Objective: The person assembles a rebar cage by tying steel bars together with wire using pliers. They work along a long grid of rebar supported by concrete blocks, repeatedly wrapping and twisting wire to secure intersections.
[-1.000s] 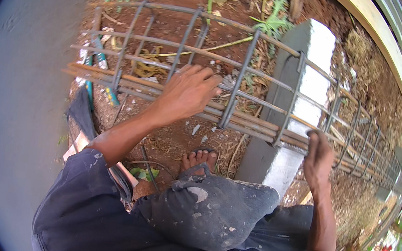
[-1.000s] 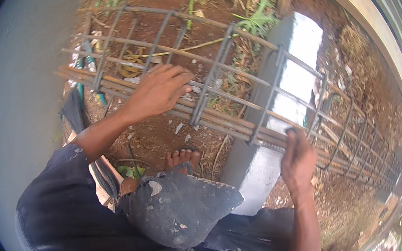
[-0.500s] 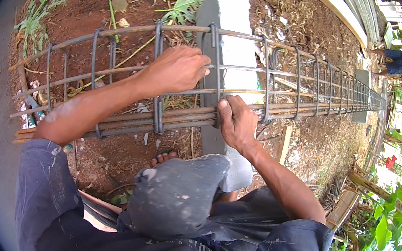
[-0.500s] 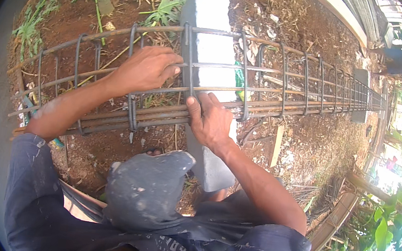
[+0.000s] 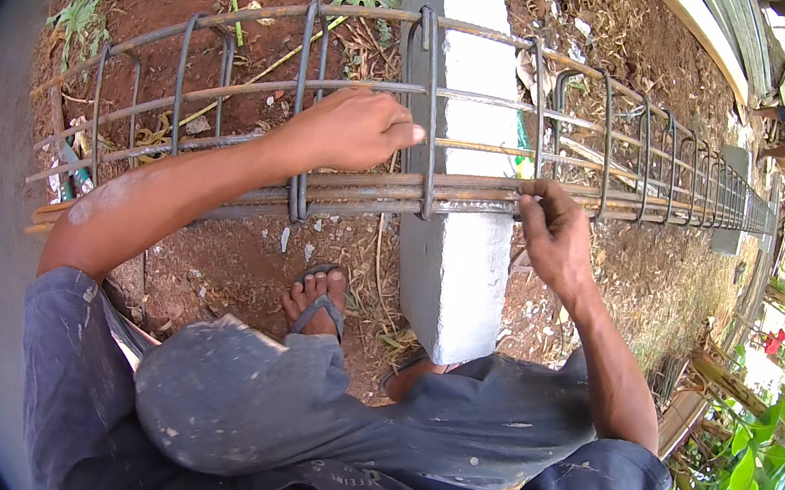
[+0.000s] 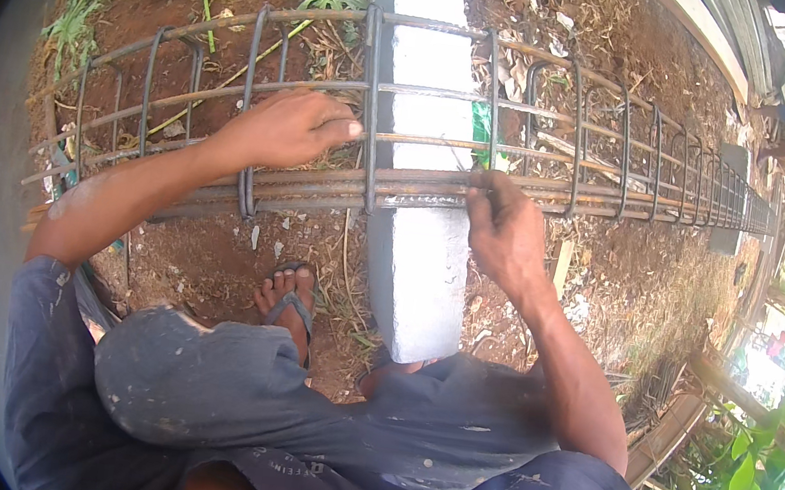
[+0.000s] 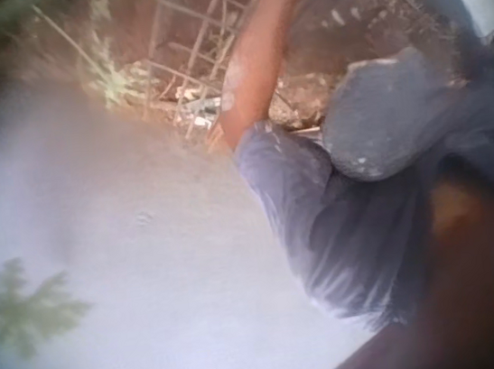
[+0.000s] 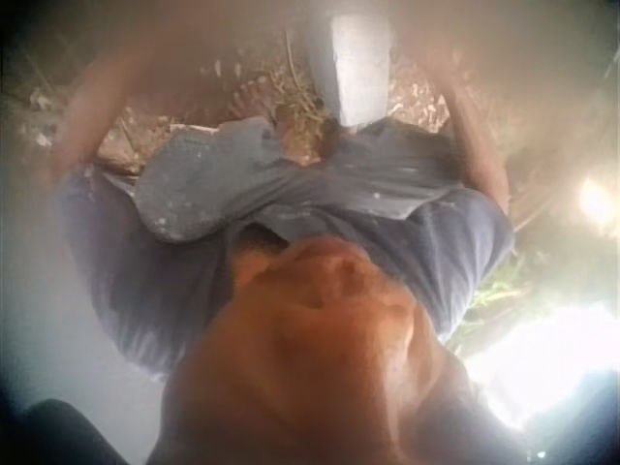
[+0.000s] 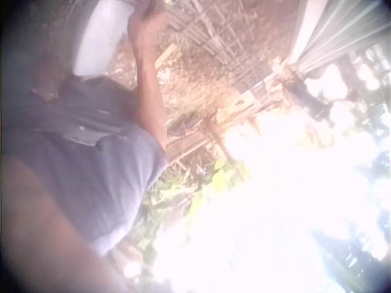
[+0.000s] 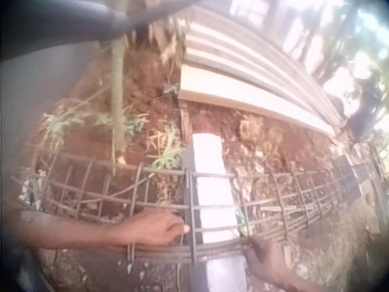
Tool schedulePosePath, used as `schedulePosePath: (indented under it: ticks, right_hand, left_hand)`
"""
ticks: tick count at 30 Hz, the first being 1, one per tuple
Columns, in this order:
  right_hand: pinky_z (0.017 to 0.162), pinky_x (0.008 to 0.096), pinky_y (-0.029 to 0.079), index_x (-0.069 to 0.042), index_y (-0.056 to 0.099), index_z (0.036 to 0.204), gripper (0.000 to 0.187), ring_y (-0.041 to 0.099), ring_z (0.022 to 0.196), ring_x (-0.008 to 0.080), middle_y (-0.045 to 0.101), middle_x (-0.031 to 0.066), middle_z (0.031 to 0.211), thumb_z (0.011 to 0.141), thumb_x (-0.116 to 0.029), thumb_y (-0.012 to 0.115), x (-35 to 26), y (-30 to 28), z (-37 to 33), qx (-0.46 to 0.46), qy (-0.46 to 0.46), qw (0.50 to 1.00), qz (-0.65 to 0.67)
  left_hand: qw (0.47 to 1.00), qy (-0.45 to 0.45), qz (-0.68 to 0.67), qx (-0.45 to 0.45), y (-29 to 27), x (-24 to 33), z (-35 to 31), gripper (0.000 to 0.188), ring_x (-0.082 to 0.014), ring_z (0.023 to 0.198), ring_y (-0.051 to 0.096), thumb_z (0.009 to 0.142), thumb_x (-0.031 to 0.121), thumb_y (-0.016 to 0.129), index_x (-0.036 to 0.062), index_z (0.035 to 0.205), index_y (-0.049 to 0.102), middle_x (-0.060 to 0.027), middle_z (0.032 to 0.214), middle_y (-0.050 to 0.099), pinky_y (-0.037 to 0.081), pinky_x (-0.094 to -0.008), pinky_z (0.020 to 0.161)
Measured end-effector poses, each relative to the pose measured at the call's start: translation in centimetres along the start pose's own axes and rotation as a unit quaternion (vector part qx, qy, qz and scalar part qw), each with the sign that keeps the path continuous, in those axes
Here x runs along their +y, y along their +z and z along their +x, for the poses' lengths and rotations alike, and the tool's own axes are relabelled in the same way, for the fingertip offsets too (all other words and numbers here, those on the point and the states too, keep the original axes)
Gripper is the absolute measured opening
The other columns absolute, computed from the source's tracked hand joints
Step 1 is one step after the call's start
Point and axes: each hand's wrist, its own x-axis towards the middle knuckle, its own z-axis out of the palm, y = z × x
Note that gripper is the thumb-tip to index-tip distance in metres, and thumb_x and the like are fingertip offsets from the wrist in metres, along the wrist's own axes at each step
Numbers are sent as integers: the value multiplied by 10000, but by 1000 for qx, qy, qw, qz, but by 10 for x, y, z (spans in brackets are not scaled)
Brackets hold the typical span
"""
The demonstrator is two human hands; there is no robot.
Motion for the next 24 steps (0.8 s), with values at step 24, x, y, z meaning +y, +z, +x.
schedulePosePath:
  ticks: [24]
  right_hand:
    - [621,477,520,-110,698,1068,284,682,684,351,677,187,719,836,-99,535,-14,10,4,-58,-202,936,-281]
  left_hand:
    - [991,0,-105,79,16,0,11,540,-119,473,419,853,434,626,3,542,530,-26,468,451,334,-347,490]
